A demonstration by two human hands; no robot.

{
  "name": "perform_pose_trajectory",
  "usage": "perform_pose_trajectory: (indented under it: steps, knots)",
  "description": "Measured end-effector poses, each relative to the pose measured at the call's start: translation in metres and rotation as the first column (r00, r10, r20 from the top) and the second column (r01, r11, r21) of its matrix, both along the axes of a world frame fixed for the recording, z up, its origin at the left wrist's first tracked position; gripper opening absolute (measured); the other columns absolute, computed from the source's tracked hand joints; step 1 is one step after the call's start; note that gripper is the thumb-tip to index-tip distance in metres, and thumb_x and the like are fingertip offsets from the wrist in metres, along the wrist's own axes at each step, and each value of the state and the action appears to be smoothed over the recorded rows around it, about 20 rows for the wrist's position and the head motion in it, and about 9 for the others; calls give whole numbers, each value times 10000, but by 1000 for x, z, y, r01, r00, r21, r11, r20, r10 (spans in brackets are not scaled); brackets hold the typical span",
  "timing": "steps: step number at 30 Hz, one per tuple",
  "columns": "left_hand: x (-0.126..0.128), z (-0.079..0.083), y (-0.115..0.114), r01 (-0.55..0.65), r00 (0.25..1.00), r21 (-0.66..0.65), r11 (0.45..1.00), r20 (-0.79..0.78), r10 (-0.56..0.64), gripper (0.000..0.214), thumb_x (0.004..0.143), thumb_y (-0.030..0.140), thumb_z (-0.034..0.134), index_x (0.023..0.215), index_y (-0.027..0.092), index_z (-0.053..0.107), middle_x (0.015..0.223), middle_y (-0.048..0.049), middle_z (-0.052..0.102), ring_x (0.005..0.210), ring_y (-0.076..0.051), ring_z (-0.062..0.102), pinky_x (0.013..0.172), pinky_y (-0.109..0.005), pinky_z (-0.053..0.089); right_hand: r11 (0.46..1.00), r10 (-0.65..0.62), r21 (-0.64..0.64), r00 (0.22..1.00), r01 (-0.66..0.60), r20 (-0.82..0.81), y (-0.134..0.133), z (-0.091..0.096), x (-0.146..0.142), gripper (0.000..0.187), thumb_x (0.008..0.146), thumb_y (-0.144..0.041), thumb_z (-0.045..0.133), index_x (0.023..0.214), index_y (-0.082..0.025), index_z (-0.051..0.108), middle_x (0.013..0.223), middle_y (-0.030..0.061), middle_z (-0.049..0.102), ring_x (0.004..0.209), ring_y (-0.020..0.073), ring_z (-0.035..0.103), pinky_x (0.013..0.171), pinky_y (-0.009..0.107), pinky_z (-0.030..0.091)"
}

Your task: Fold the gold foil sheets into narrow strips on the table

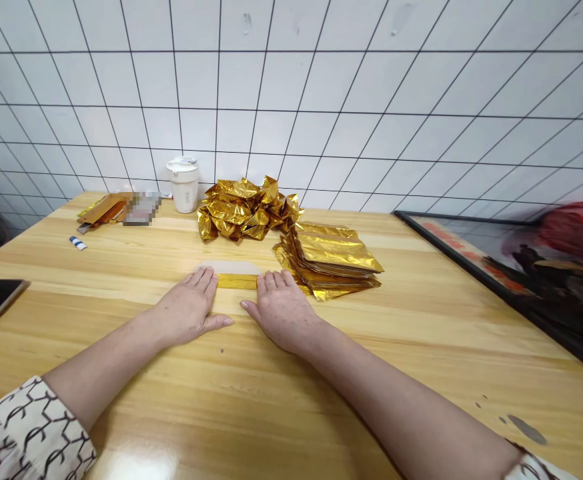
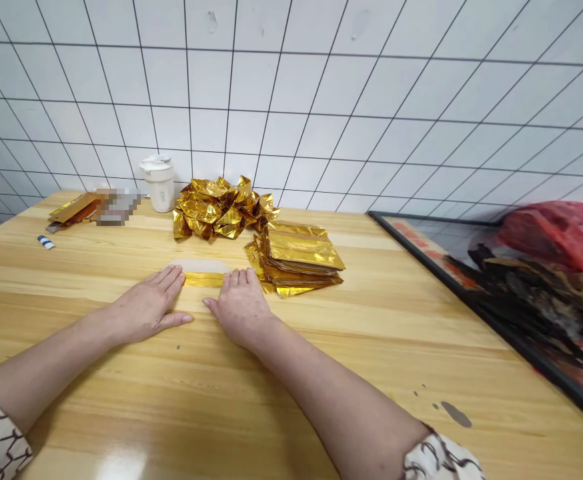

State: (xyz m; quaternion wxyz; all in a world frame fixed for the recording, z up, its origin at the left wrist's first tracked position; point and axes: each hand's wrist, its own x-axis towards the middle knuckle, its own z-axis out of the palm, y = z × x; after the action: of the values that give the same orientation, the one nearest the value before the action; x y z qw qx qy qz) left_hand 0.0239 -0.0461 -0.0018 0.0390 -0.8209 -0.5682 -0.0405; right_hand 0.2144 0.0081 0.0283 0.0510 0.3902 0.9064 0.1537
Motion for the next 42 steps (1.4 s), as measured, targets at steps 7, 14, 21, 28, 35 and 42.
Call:
perform_pose_trajectory:
  steps: [7, 14, 21, 28, 35, 42]
  knots:
    - [12, 1, 2, 134, 984, -18, 991, 122, -130, 836, 900, 687, 209, 1432, 51, 312, 1513, -200, 280, 1415, -303, 238, 1132, -452, 252, 999, 23, 29, 1000, -23, 13, 0, 0, -1, 595, 952, -465, 376, 1163, 42, 604, 1095, 278, 646, 1057, 329, 565, 948, 433, 332]
    - [22, 0, 5, 146, 973, -126, 981, 197, -120, 828, 891, 700, 226, 1441, 87, 308, 1523, -175, 270, 1419, -301, 227, 1141, -452, 221, 999, 23, 22, 1000, -23, 10, 0, 2, 1, 569, 946, -447, 405, 1139, 45, 615, 1054, 266, 658, 1008, 323, 581, 944, 439, 348]
    - [23, 3, 4, 137, 969, -136, 981, 223, -104, 851, 882, 711, 234, 1448, 79, 294, 1521, -166, 283, 1419, -293, 233, 1148, -441, 208, 979, 185, 116, 971, -168, -150, -1, -9, 0, 440, 943, -366, 430, 1168, -32, 607, 1191, 220, 614, 1115, 307, 524, 976, 433, 358]
    - [24, 7, 6, 131, 972, -159, 979, 217, -95, 823, 895, 677, 282, 1450, 70, 285, 1526, -172, 261, 1424, -284, 220, 1152, -436, 204, 978, 195, -26, 956, -206, -218, 3, -2, -1, 319, 928, -290, 468, 1079, -74, 646, 1048, 167, 652, 1008, 256, 565, 893, 363, 434]
    - [23, 5, 8, 133, 975, -151, 980, 198, -101, 795, 898, 657, 319, 1435, 71, 312, 1515, -186, 286, 1419, -299, 230, 1137, -459, 224, 928, 240, -196, 911, -316, -334, 32, 6, 16, 269, 896, -186, 461, 997, -146, 706, 1120, 119, 655, 1016, 227, 592, 875, 349, 486]
    - [20, 4, 7, 134, 972, -140, 981, 213, -103, 768, 893, 659, 331, 1417, 99, 353, 1511, -179, 304, 1408, -308, 258, 1124, -471, 244, 855, 279, -245, 803, -458, -527, 65, -5, 33, 282, 833, -120, 496, 966, -190, 734, 1097, 76, 685, 1036, 190, 623, 934, 361, 480]
